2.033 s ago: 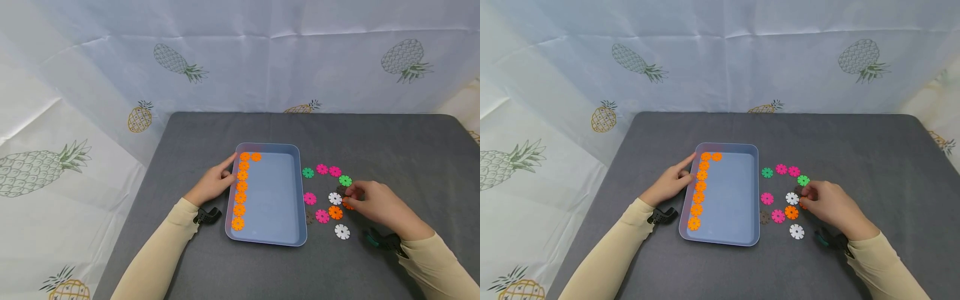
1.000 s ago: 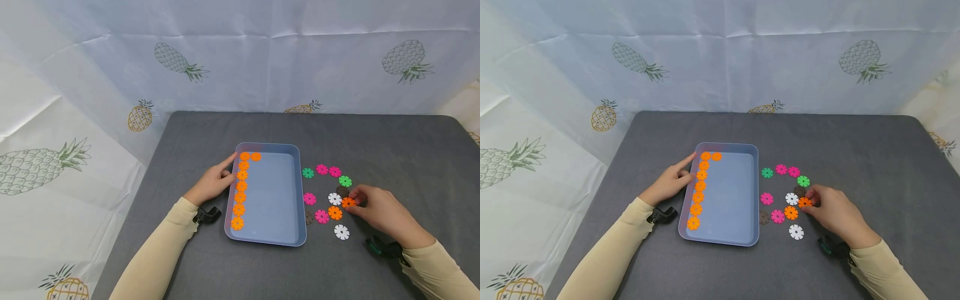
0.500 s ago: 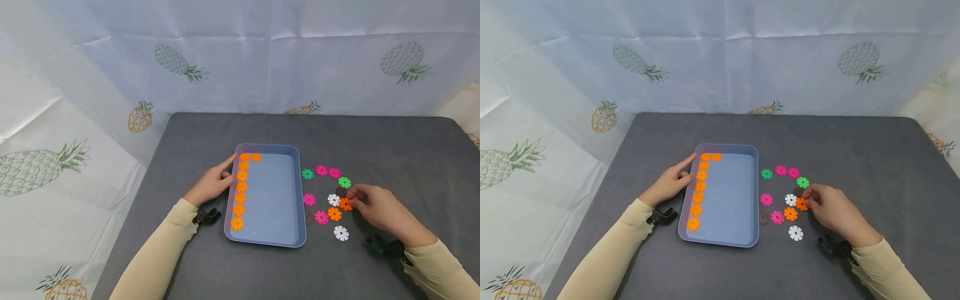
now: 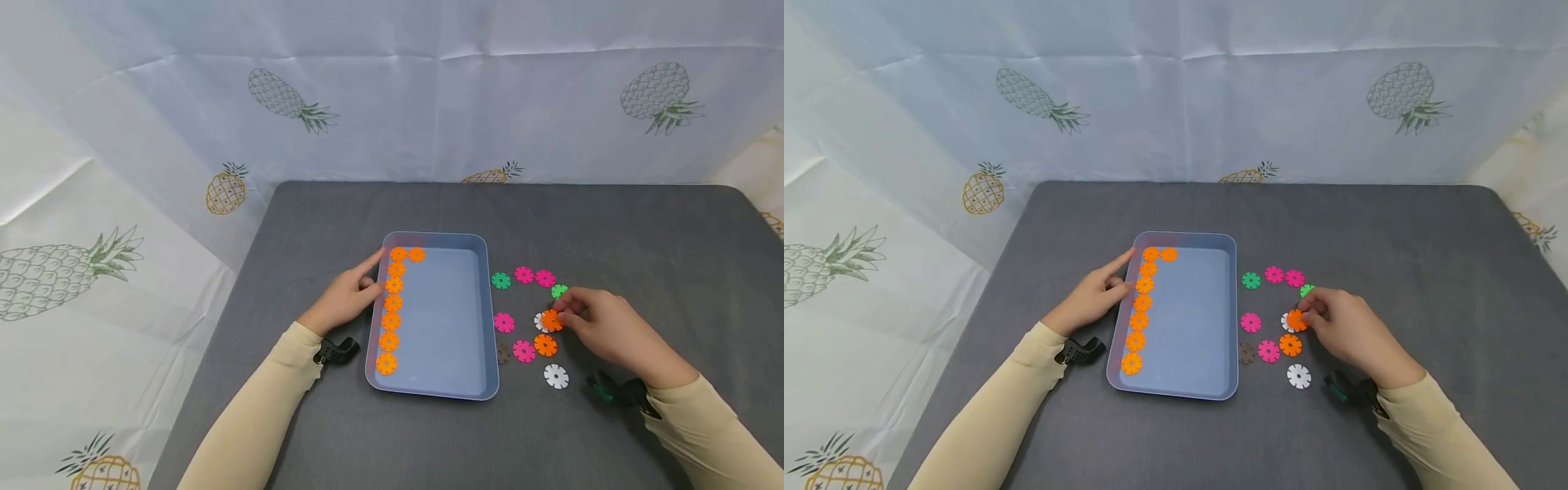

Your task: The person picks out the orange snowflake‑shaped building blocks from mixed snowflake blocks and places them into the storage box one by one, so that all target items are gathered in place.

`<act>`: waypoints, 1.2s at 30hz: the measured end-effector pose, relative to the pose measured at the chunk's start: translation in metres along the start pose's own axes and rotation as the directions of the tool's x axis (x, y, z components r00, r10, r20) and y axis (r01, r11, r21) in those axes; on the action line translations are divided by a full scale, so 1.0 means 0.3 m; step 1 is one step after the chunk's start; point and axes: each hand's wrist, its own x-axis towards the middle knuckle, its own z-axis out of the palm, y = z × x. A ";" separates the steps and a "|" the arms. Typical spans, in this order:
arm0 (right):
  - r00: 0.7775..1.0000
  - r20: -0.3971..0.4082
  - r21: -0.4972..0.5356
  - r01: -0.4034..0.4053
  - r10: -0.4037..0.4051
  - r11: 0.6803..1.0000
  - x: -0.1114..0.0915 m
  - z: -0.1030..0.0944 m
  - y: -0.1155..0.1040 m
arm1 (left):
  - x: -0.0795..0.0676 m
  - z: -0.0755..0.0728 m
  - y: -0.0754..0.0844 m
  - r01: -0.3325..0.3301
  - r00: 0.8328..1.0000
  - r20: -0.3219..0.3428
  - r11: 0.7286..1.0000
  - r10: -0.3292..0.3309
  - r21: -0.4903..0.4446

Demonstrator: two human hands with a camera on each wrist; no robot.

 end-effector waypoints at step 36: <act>0.995 -0.079 0.110 0.077 -0.068 0.991 0.154 -0.014 -0.212 | -0.005 -0.001 0.013 0.007 1.000 0.000 1.000 -0.007 0.000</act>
